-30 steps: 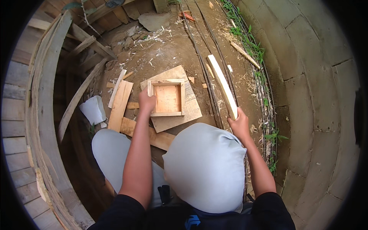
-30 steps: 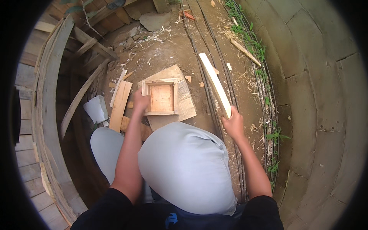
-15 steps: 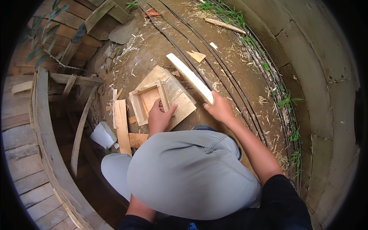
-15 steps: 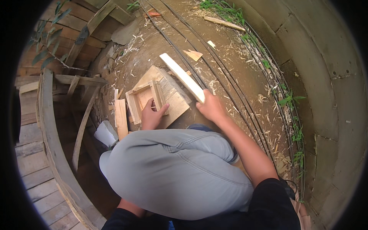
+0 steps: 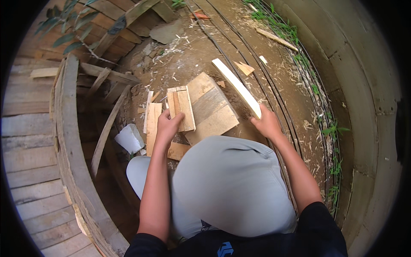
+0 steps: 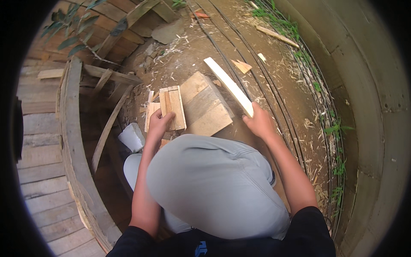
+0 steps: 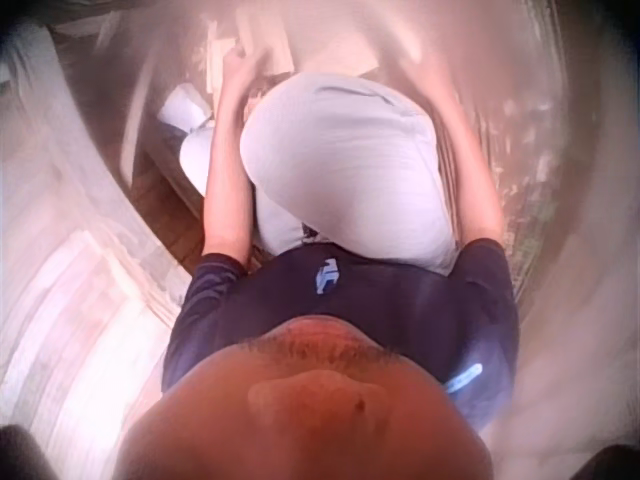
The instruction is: The person assembles a small wooden box by hand, fitting together pre-cut wooden slats and panels. They repeatedly adjust the pieces to ensure a snug fit, occasionally tapping them into place and inspecting the joints.
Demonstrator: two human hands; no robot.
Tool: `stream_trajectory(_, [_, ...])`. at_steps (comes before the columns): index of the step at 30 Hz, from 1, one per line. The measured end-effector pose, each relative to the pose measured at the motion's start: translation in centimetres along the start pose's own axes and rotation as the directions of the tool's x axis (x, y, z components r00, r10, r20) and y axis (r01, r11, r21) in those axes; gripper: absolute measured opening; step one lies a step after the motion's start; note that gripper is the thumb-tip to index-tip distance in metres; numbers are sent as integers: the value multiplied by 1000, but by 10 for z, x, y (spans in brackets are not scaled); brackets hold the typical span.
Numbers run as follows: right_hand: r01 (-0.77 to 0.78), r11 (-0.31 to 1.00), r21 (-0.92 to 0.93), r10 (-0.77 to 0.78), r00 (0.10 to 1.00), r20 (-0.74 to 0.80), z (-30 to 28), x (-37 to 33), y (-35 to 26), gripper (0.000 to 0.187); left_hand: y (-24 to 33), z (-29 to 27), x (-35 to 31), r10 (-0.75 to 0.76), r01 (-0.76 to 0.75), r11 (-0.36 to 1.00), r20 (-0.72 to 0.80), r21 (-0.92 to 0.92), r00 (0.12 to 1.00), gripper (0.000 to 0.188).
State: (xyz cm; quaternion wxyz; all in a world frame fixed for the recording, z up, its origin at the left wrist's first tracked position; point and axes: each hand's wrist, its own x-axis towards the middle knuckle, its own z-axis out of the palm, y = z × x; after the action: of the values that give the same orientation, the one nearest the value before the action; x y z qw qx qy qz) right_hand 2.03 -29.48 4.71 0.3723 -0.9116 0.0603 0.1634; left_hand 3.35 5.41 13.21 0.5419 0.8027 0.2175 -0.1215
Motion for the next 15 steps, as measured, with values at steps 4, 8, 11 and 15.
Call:
stream_trajectory(4, [92, 993, -70, -87, 994, 70, 5, 11, -25, 42, -4, -22, -7, -113, 103, 976, -40, -191, 993, 33])
stream_trajectory(8, [207, 968, -144, -184, 969, 163, 12, 29, -67, 43, -10, -29, -16, -52, 34, 976, -80, -216, 995, 35])
stream_trajectory(11, [308, 934, -181, -273, 942, 196, 24, 51, -89, 39, 2, -31, -21, 28, -47, 981, -99, -188, 995, 35])
stream_trajectory(15, [448, 861, -241, -361, 872, 331, 44, 65, -108, 51, 1, -46, -27, 146, -158, 984, -135, -84, 980, 35])
